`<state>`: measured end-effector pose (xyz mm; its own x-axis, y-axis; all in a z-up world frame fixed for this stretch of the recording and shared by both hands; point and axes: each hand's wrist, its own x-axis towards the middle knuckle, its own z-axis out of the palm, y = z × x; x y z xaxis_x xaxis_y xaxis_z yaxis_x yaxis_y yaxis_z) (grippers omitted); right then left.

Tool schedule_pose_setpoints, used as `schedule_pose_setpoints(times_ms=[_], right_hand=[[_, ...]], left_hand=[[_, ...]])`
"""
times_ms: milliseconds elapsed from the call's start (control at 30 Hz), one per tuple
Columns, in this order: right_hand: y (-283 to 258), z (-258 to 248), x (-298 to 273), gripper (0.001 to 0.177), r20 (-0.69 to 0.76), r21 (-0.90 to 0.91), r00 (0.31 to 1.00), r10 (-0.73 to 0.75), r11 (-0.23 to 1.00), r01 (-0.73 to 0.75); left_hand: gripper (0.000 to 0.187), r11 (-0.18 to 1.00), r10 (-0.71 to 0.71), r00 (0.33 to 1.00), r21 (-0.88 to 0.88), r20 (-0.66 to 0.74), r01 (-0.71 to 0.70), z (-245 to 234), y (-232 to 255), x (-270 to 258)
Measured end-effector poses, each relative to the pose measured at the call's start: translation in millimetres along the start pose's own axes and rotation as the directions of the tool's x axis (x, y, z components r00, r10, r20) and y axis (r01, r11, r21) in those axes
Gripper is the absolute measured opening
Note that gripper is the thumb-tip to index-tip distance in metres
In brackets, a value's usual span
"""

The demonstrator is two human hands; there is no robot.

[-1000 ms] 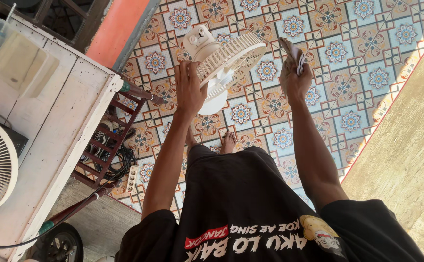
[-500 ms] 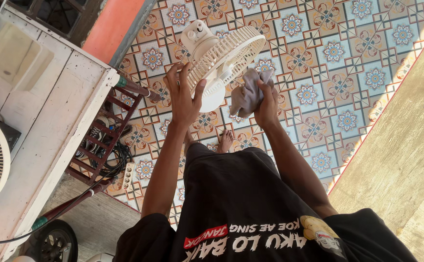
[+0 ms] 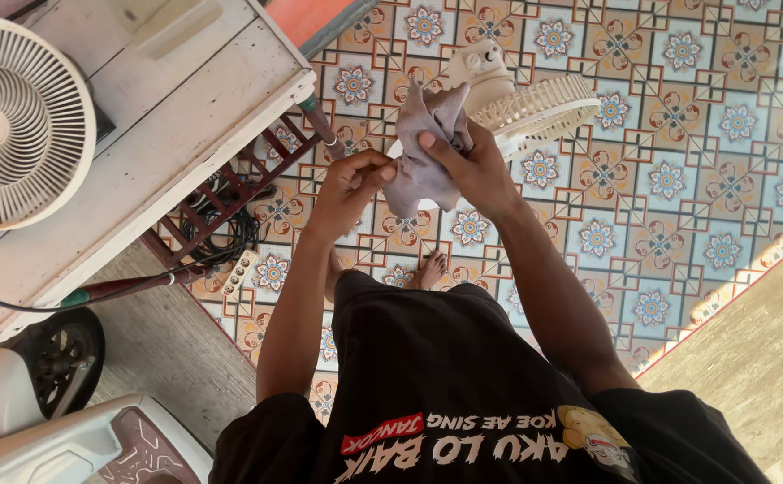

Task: The person assembles a white electric fan by attaching the front cage, inserting the fan blade, and securing the rear cage. They then wipe the assembled fan with a cloth.

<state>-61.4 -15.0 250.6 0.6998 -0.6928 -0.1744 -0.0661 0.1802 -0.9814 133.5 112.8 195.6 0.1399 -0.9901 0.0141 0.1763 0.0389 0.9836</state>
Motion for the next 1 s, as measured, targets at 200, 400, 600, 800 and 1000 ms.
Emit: schedule_pose_setpoints(times_ms=[200,400,600,800,1000], right_hand=[[7,52,55,0.094,0.203,-0.149,0.970,-0.135,0.975,0.167],[24,140,98,0.072,0.366,-0.603,0.930,0.035,0.770,0.209],[55,216,160,0.031,0.356,-0.742,0.824,-0.440,0.403,0.536],[61,264,214,0.033,0.068,-0.753,0.964,-0.258,0.620,0.220],[60,300,223,0.032,0.080,-0.711,0.889,-0.450,0.600,0.367]], left_hand=[[0.020,0.998,0.064,0.946,0.032,-0.316,-0.057,-70,6,-32],[0.022,0.998,-0.035,0.888,0.032,-0.459,0.055,-152,14,-56],[0.030,0.985,0.166,0.763,0.072,-0.624,-0.155,-241,-4,-80],[0.057,0.955,-0.296,0.585,-0.219,-0.755,0.201,-307,-34,-134],[0.068,0.882,-0.301,0.443,-0.423,-0.845,-0.206,-353,-47,-174]])
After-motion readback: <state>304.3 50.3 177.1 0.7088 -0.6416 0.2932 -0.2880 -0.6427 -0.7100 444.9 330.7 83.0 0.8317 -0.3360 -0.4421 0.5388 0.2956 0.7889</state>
